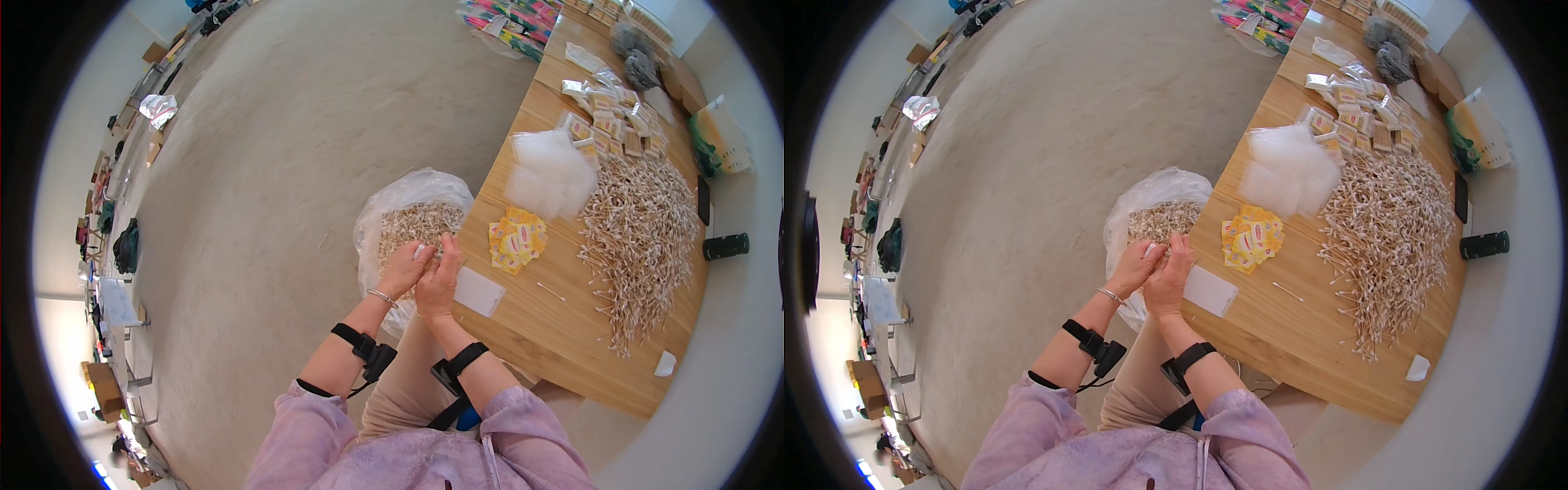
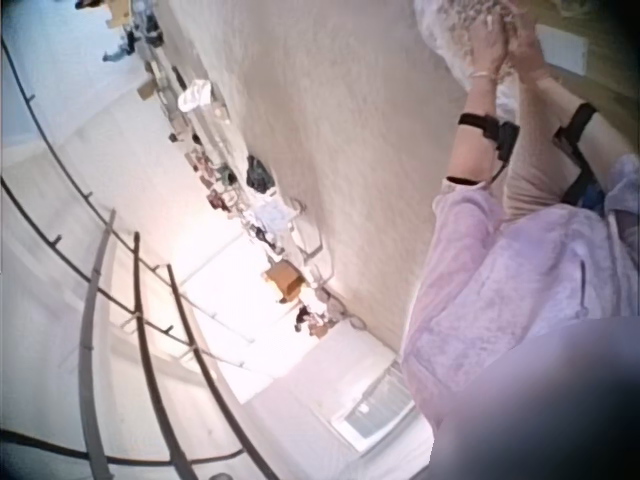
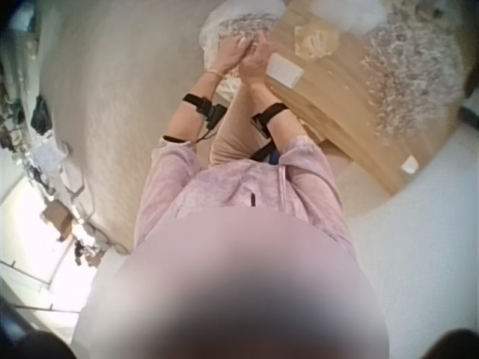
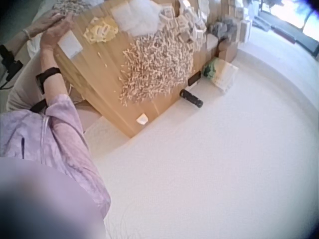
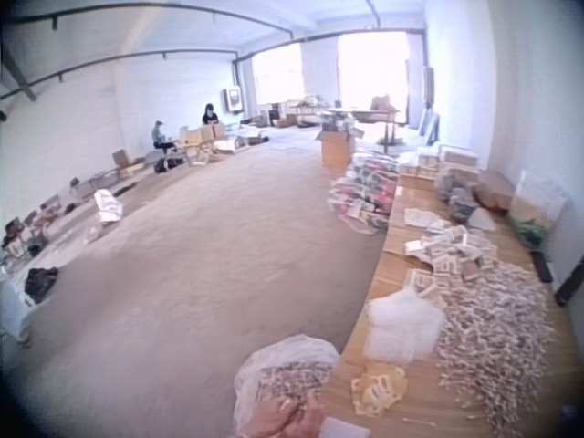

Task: The recorder is counting out and packaging cotton swabs into small plastic bags.

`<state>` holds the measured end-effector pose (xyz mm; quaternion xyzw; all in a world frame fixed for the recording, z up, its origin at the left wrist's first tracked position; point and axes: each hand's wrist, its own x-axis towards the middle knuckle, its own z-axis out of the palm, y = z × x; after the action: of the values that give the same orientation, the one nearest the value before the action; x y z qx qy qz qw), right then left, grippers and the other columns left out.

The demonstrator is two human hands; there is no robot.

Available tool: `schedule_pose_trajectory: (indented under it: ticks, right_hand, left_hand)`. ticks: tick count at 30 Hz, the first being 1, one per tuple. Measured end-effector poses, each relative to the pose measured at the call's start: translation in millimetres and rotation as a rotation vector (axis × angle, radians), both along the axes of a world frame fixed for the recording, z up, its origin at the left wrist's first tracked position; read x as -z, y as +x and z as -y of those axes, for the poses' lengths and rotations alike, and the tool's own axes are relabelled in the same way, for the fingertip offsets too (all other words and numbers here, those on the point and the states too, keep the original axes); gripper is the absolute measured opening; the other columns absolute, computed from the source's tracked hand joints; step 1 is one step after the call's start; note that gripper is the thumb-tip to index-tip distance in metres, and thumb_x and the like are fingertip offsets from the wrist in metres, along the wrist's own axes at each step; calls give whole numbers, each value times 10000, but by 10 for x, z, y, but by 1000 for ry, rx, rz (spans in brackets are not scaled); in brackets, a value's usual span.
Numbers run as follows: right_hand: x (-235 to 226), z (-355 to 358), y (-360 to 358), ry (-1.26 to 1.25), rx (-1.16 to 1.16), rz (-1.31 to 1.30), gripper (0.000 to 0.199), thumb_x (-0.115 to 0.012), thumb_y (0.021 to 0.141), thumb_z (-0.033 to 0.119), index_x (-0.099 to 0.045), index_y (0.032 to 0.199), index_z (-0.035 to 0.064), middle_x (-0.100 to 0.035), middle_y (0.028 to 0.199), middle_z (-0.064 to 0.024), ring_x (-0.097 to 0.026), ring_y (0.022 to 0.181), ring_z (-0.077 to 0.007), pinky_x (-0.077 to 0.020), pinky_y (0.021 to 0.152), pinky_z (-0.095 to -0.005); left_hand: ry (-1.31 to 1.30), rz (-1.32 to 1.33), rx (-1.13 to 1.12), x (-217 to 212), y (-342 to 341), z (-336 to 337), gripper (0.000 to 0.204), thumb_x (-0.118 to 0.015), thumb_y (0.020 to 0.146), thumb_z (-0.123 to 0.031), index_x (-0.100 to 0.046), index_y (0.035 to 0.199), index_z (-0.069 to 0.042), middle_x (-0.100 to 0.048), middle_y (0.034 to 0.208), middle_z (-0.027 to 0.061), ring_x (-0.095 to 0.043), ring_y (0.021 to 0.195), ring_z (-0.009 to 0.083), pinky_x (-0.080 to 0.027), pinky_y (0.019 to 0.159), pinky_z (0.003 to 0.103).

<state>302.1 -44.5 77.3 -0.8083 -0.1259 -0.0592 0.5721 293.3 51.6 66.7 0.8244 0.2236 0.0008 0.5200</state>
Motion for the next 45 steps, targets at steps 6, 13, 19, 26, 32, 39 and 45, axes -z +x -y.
schedule_pose_trajectory:
  ticks: [6, 13, 19, 26, 32, 39, 45]
  right_hand:
    - [-22, -60, -31, 77, -49, 52, 516, -425, 850, -22, -320, 1355, -13, -314, 1424, -237, -214, 1371, -423, -154, 1127, -490]
    - [-300, -253, -24, 46, -71, 95, 561, -464, 872, 47, -256, 1390, -18, -204, 1483, -236, -120, 1407, -396, -87, 1138, -476]
    - [-705, -66, 89, 374, -220, -409, 583, -310, 967, 416, -377, 1322, -41, -356, 1382, -235, -282, 1320, -372, -206, 1096, -422]
    - [-1098, 548, 244, -28, -262, -217, 535, -296, 990, 459, -565, 1021, -2, -582, 1011, -207, -543, 974, -389, -428, 832, -446]
    - [-1311, 1144, 301, -308, -226, 1, 424, -376, 978, 386, -578, 842, 40, -599, 838, -179, -580, 813, -398, -461, 706, -472]
    - [-1700, 1872, 191, -587, -724, 285, 209, -491, 909, 225, -618, 862, 65, -615, 920, -117, -598, 853, -308, -480, 695, -398]
    - [-1320, 2098, 137, -479, -788, 462, 264, -491, 922, 244, -636, 866, 32, -618, 986, -128, -578, 927, -298, -467, 813, -377]
  left_hand:
    - [-128, 17, 10, -67, -40, -96, 339, -577, 917, -325, -574, 755, -27, -528, 645, 7, -419, 626, 79, -391, 545, 289]
    - [-51, 154, -198, -714, -181, -399, 300, -571, 930, -317, -584, 805, -45, -574, 658, -8, -513, 566, 64, -432, 464, 246]
    - [-180, 330, -242, -1002, -324, -108, 328, -561, 937, -344, -579, 870, -23, -594, 677, 5, -568, 559, 66, -481, 427, 226]
    - [-235, 460, -386, -1049, -232, 773, 307, -493, 979, -354, -522, 840, -82, -442, 707, -68, -368, 632, 27, -325, 512, 221]
    - [-635, 444, -385, -1052, -275, 1268, 288, -502, 972, -362, -508, 858, -98, -500, 758, -53, -454, 641, 37, -405, 551, 215]
    - [-824, 1, 641, -1324, -432, 1204, 216, -645, 879, -122, -618, 1084, -60, -651, 1058, 54, -628, 929, 113, -526, 807, 271]
    - [-770, 20, 671, -1261, -558, 1651, 228, -616, 877, -41, -612, 1104, -41, -658, 1045, 62, -631, 937, 142, -540, 817, 316]
